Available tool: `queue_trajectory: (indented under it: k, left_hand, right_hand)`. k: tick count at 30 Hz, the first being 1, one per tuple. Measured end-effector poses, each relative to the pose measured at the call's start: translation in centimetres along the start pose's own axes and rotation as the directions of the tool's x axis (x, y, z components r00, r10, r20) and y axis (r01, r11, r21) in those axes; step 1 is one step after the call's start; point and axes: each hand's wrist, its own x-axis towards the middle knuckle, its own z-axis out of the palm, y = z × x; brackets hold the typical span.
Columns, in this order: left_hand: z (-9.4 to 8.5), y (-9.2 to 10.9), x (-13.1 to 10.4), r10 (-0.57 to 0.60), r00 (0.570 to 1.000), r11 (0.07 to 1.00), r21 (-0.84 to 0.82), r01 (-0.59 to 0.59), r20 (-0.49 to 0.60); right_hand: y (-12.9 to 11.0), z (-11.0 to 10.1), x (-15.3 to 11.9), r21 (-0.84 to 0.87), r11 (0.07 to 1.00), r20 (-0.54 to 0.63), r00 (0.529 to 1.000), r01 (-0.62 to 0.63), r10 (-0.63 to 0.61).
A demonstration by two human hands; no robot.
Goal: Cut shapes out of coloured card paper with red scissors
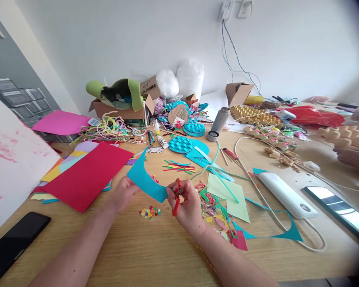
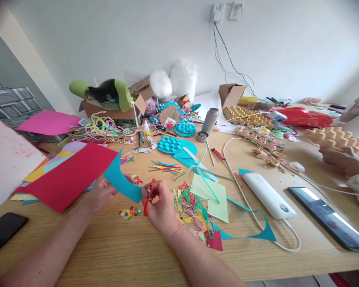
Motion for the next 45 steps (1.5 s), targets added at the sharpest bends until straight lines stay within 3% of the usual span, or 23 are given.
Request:
queue_trajectory:
  k: [2, 4, 7, 10, 15, 18, 21, 28, 35, 45]
  left_hand:
    - [0.4, 0.4, -0.6, -0.06, 0.968, 0.983, -0.153, 0.099, 0.243]
    - [0.7, 0.4, -1.0, -0.067, 0.944, 0.946, -0.28, 0.162, 0.323]
    - [1.1, 0.3, -0.9, -0.108, 0.976, 0.9, -0.398, 0.177, 0.19]
    - [1.4, 0.2, -0.7, -0.201, 0.977, 0.89, -0.404, 0.21, 0.066]
    - [1.8, -0.1, -0.6, -0.22, 0.975, 0.9, -0.383, 0.208, 0.013]
    - [1.7, -0.4, -0.5, -0.207, 0.978, 0.914, -0.352, 0.201, 0.021]
    - [1.2, -0.1, -0.3, -0.182, 0.982, 0.929, -0.334, 0.158, -0.042]
    - [-0.9, -0.5, 1.0, -0.251, 0.903, 0.922, -0.372, 0.112, -0.348]
    - [-2.6, -1.3, 1.5, -0.245, 0.875, 0.919, -0.389, 0.072, -0.418]
    - [-1.3, -1.0, 1.2, -0.242, 0.887, 0.926, -0.367, 0.09, -0.393]
  right_hand:
    - [0.2, -0.1, 0.0, -0.024, 1.0, -0.001, 1.0, 0.009, -0.009]
    - [0.4, -0.2, -0.1, -0.034, 0.999, 0.013, 1.0, 0.008, -0.008]
    - [0.7, -0.1, -0.1, -0.023, 1.0, 0.049, 0.999, -0.008, 0.009]
    - [0.8, 0.0, -0.1, -0.016, 0.999, 0.05, 0.998, -0.042, 0.042]
    - [0.6, 0.1, 0.4, 0.024, 0.995, -0.018, 0.995, -0.102, 0.102]
    - [0.4, -0.2, 0.9, 0.099, 0.973, -0.052, 0.975, -0.208, 0.214]
    - [0.2, -0.8, 1.5, 0.203, 0.929, -0.095, 0.938, -0.308, 0.332]
    - [-0.2, -2.0, 2.2, 0.254, 0.913, -0.168, 0.915, -0.32, 0.367]
    - [0.2, -1.9, 2.2, 0.236, 0.914, -0.147, 0.918, -0.33, 0.369]
    - [-0.4, -2.4, 2.2, 0.201, 0.926, -0.079, 0.937, -0.32, 0.341]
